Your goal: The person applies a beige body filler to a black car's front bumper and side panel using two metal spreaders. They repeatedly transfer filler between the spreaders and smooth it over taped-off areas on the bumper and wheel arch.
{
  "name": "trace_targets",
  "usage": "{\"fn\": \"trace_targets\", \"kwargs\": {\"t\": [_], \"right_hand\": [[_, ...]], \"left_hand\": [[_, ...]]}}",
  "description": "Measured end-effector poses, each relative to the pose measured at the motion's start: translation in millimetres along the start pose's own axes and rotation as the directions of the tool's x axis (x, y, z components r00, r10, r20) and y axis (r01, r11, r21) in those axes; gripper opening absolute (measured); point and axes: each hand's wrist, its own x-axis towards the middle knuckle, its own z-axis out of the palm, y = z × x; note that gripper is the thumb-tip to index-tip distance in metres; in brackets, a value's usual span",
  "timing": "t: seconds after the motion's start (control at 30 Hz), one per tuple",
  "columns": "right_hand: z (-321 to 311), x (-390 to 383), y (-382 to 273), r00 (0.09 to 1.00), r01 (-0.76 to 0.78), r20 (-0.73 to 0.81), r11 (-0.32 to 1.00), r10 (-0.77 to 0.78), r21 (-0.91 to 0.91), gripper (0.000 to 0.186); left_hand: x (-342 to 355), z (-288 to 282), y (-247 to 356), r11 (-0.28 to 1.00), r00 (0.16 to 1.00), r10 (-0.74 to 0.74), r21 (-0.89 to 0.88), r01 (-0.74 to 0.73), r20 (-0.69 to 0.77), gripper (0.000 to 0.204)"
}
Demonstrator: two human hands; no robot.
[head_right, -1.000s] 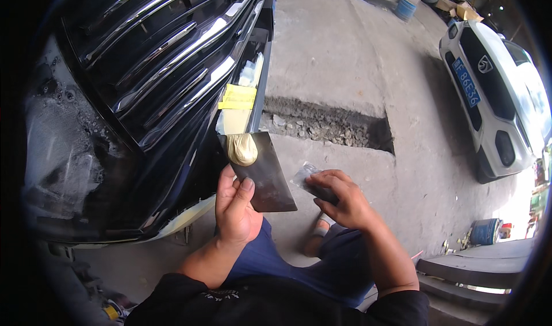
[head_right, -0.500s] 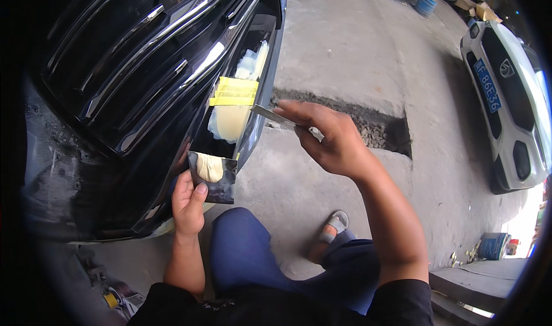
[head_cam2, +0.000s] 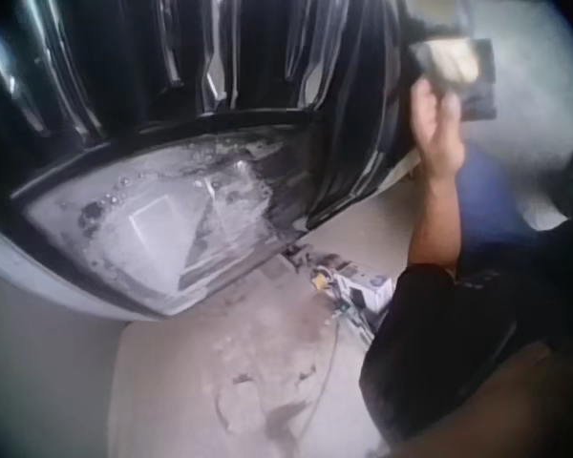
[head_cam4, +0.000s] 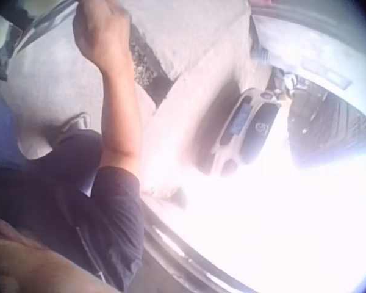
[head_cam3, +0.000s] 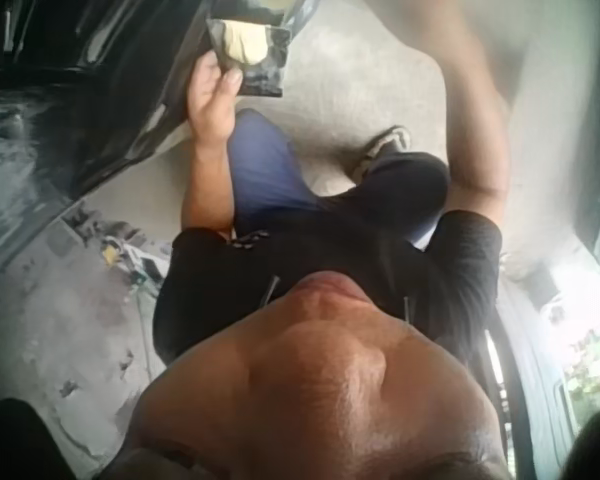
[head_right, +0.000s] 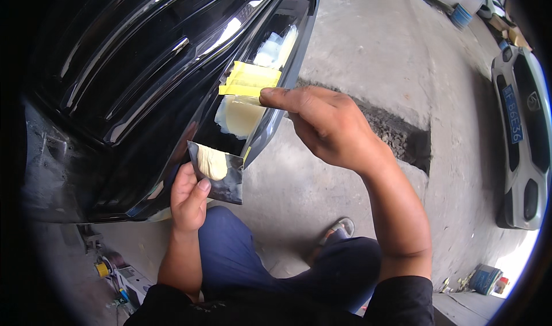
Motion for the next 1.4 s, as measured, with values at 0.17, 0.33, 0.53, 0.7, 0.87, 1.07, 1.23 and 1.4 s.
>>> {"fn": "trace_targets", "kwargs": {"t": [0.17, 0.33, 0.53, 0.7, 0.87, 1.07, 1.23, 1.4], "right_hand": [[6.7, 2.7, 3.7, 1.0, 0.005, 0.002, 1.0, -0.005, 0.021, 0.045], [8.1, 5.2, 4.7, 0.999, 0.0, 0.038, 1.0, 0.001, -0.003, 0.045], [10.1, 8.7, 5.0, 0.999, 0.017, 0.051, 1.0, -0.016, -0.026, 0.044], [7.4, 9.5, 1.8, 0.991, -0.033, 0.125, 0.998, 0.04, -0.057, 0.042], [11.1, 6.8, 9.6, 0.995, 0.069, 0.08, 0.994, -0.062, -0.091, 0.048], [8.7, -2.9, 12.6, 0.996, 0.064, 0.072, 0.988, -0.054, -0.144, 0.045], [6.1, -9.4, 15.3, 0.995, 0.058, 0.093, 0.991, -0.047, -0.124, 0.036], [6.9, -16.3, 18.8, 0.997, 0.052, 0.067, 0.992, -0.044, -0.119, 0.038]], "left_hand": [[-1.3, -0.8, -1.6, 1.0, 1.0, -0.002, -0.003, 0.002, -0.012, 0.036], [-3.2, -3.6, -3.9, 1.0, 1.0, -0.02, -0.016, 0.019, -0.014, 0.036], [-2.3, -4.2, -3.9, 1.0, 1.0, -0.023, -0.017, 0.023, -0.007, 0.037], [-2.3, -3.8, -3.5, 0.999, 1.0, -0.014, -0.032, 0.014, 0.0, 0.037], [-2.7, -5.2, -4.4, 1.0, 1.0, -0.01, -0.009, 0.01, 0.007, 0.037], [-3.2, -3.1, -3.9, 1.0, 1.0, -0.018, -0.022, 0.018, -0.001, 0.037], [-2.8, -3.0, -3.9, 1.0, 1.0, -0.006, -0.001, 0.006, 0.01, 0.038], [-3.8, -3.6, -5.1, 1.0, 1.0, 0.006, 0.019, -0.006, 0.001, 0.039]]}}
